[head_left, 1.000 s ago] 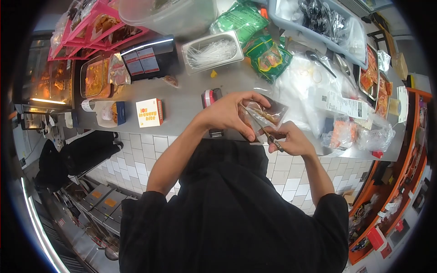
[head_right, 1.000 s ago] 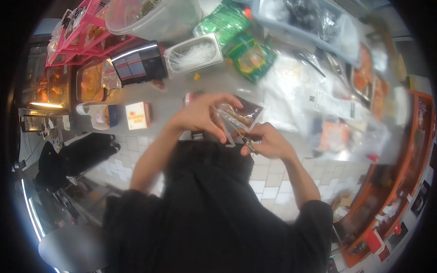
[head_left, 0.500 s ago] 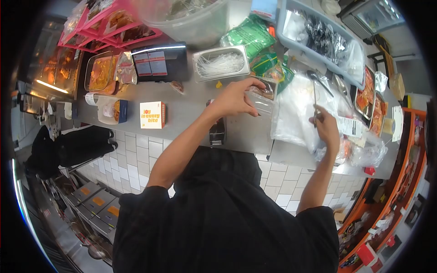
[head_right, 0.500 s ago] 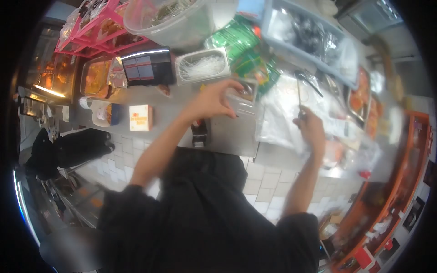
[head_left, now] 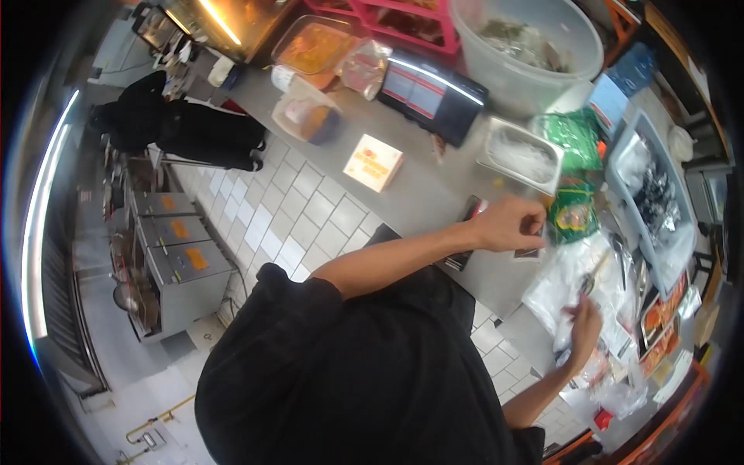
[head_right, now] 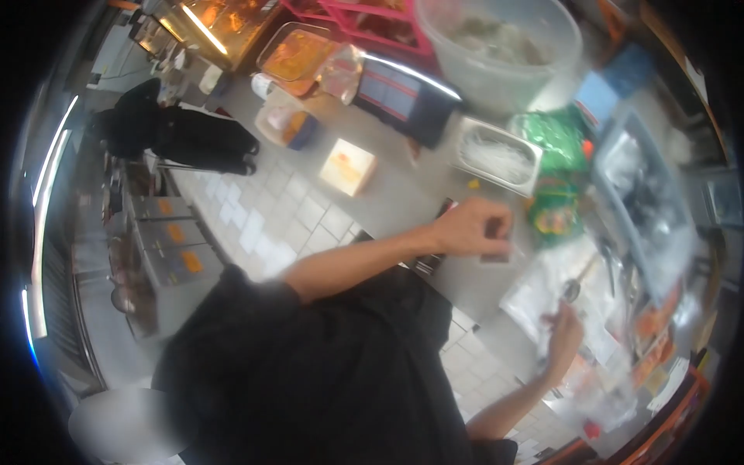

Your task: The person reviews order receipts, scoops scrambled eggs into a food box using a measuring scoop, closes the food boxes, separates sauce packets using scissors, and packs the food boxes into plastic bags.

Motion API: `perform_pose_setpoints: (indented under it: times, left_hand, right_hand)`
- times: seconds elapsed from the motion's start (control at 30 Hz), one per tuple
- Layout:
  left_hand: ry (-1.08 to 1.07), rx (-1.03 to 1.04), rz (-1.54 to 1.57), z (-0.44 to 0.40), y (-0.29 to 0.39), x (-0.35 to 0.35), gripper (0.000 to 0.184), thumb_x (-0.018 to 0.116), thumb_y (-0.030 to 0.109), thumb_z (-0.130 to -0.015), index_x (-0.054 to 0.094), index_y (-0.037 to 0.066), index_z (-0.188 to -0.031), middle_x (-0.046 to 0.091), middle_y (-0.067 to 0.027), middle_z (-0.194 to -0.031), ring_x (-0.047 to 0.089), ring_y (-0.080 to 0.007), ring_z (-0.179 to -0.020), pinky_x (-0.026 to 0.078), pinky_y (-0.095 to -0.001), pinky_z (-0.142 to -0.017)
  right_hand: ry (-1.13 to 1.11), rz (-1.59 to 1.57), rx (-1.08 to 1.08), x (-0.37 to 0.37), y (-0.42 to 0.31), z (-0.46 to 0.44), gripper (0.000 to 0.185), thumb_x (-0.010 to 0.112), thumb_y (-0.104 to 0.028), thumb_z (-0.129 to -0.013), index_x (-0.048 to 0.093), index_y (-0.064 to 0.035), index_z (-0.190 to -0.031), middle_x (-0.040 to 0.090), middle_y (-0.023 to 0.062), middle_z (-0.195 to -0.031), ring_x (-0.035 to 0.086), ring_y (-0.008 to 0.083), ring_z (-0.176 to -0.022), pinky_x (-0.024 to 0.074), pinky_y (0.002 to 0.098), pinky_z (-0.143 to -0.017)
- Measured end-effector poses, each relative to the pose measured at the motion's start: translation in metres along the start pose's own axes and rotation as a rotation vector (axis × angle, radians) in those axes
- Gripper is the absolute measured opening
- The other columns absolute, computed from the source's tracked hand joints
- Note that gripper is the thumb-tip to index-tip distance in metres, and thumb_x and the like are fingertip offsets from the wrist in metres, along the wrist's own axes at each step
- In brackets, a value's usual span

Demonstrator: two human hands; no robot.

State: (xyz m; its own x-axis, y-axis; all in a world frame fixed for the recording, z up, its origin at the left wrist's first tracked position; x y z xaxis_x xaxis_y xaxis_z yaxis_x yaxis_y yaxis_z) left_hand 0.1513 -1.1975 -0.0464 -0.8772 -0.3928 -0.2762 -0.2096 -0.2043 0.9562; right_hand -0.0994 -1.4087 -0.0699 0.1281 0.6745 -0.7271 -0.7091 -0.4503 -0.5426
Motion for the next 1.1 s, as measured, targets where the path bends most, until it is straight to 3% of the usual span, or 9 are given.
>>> perform_pose_setpoints:
  times: [0.1, 0.17, 0.23, 0.27, 0.4, 0.53, 0.7, 0.8, 1.1]
  left_hand:
    - [0.256, -0.036, 0.254, 0.064, 0.009, -0.06, 0.055, 0.085, 0.022, -0.07, 0.053, 0.01, -0.113, 0.059, -0.0053, -0.095, 0.059, -0.0168, -0.096, 0.05, -0.0328, -0.081]
    - [0.419, -0.09, 0.301, 0.109, -0.006, -0.106, 0.067, 0.085, 0.017, -0.071, 0.047, 0.011, -0.125, 0.057, -0.0064, -0.104, 0.059, -0.0158, -0.098, 0.052, -0.0319, -0.082]
    - [0.611, -0.219, 0.332, 0.157, -0.036, -0.159, 0.069, 0.083, 0.008, -0.071, 0.045, 0.01, -0.128, 0.057, -0.0095, -0.109, 0.061, -0.0179, -0.096, 0.054, -0.0315, -0.081]
    - [0.737, -0.286, 0.362, 0.182, -0.053, -0.187, 0.066, 0.082, 0.004, -0.071, 0.046, 0.008, -0.126, 0.057, -0.0107, -0.11, 0.063, -0.0191, -0.095, 0.056, -0.0313, -0.079]
    - [1.143, -0.463, -0.138, 0.268, -0.102, -0.295, 0.054, 0.076, -0.001, -0.074, 0.05, 0.005, -0.121, 0.065, -0.0148, -0.11, 0.067, -0.0217, -0.098, 0.058, -0.0311, -0.071]
    - [1.015, -0.477, 0.021, 0.289, -0.136, -0.373, 0.055, 0.076, 0.004, -0.077, 0.05, 0.005, -0.125, 0.065, -0.017, -0.119, 0.067, -0.0227, -0.103, 0.057, -0.0331, -0.078]
    - [0.915, -0.41, -0.297, 0.308, -0.162, -0.459, 0.041, 0.074, 0.014, -0.082, 0.059, 0.004, -0.119, 0.065, -0.0122, -0.121, 0.062, -0.0261, -0.112, 0.049, -0.0391, -0.094]
    - [0.941, -0.422, -0.264, 0.343, -0.193, -0.498, 0.034, 0.072, 0.015, -0.085, 0.062, 0.003, -0.115, 0.065, -0.0124, -0.12, 0.063, -0.0253, -0.111, 0.05, -0.0381, -0.092]
    - [0.728, -0.412, 0.051, 0.334, -0.275, -0.537, 0.031, 0.067, 0.018, -0.091, 0.063, -0.001, -0.115, 0.068, -0.0142, -0.113, 0.066, -0.0238, -0.103, 0.052, -0.0343, -0.087]
  right_hand:
    - [-0.488, -0.43, 0.123, 0.077, -0.015, 0.076, 0.048, 0.044, -0.034, -0.102, 0.05, -0.0046, -0.14, 0.071, 0.0131, -0.095, 0.065, 0.0164, -0.068, 0.0538, 0.0327, -0.062]
    - [-0.756, -0.233, 0.011, 0.125, -0.055, 0.122, 0.053, 0.046, -0.03, -0.101, 0.038, -0.0036, -0.147, 0.069, 0.0169, -0.107, 0.067, 0.0196, -0.077, 0.0548, 0.034, -0.07]
    - [-0.599, -0.2, -0.188, 0.154, -0.091, 0.141, 0.053, 0.057, -0.025, -0.094, 0.047, 0.0003, -0.139, 0.071, 0.019, -0.101, 0.068, 0.0209, -0.081, 0.0532, 0.0331, -0.072]
    - [-0.584, -0.319, 0.1, 0.156, -0.107, 0.146, 0.049, 0.06, -0.024, -0.091, 0.055, 0.0021, -0.133, 0.072, 0.019, -0.096, 0.068, 0.0208, -0.08, 0.0526, 0.0324, -0.071]
    - [-0.412, -0.421, 0.21, 0.177, -0.135, 0.135, 0.027, 0.072, -0.016, -0.08, 0.071, 0.0074, -0.094, 0.072, 0.0161, -0.076, 0.068, 0.019, -0.07, 0.0516, 0.0307, -0.065]
    - [-0.433, -0.491, 0.196, 0.204, -0.244, 0.099, 0.025, 0.074, -0.018, -0.081, 0.073, 0.0033, -0.094, 0.07, 0.0109, -0.071, 0.064, 0.014, -0.058, 0.0477, 0.026, -0.055]
    - [-0.362, -0.347, 0.179, 0.263, -0.365, 0.066, 0.026, 0.059, -0.02, -0.097, 0.07, 0.0027, -0.102, 0.06, 0.0018, -0.059, 0.057, 0.0099, -0.048, 0.0431, 0.0229, -0.045]
    - [-0.34, -0.355, -0.033, 0.302, -0.428, 0.062, 0.037, 0.051, -0.015, -0.101, 0.055, -0.0032, -0.135, 0.067, 0.0086, -0.064, 0.064, 0.0119, -0.058, 0.0508, 0.0248, -0.06]
    - [-0.336, -0.297, -0.164, 0.405, -0.517, 0.01, 0.042, 0.048, -0.006, -0.098, 0.048, -0.0043, -0.14, 0.066, 0.0144, -0.119, 0.066, 0.0177, -0.091, 0.0509, 0.0304, -0.087]
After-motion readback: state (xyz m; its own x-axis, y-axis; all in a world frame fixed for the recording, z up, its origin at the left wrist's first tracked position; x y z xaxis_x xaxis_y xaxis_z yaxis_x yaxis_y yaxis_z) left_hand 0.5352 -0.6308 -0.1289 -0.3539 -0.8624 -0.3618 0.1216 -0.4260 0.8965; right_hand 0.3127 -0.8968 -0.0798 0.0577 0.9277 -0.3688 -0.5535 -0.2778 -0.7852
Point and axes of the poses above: each hand's wrist, its own z-axis away from the middle knuckle, its own x-axis out of the palm, y = z × x, the point moved 5 cm from there along -z, towards the middle knuckle
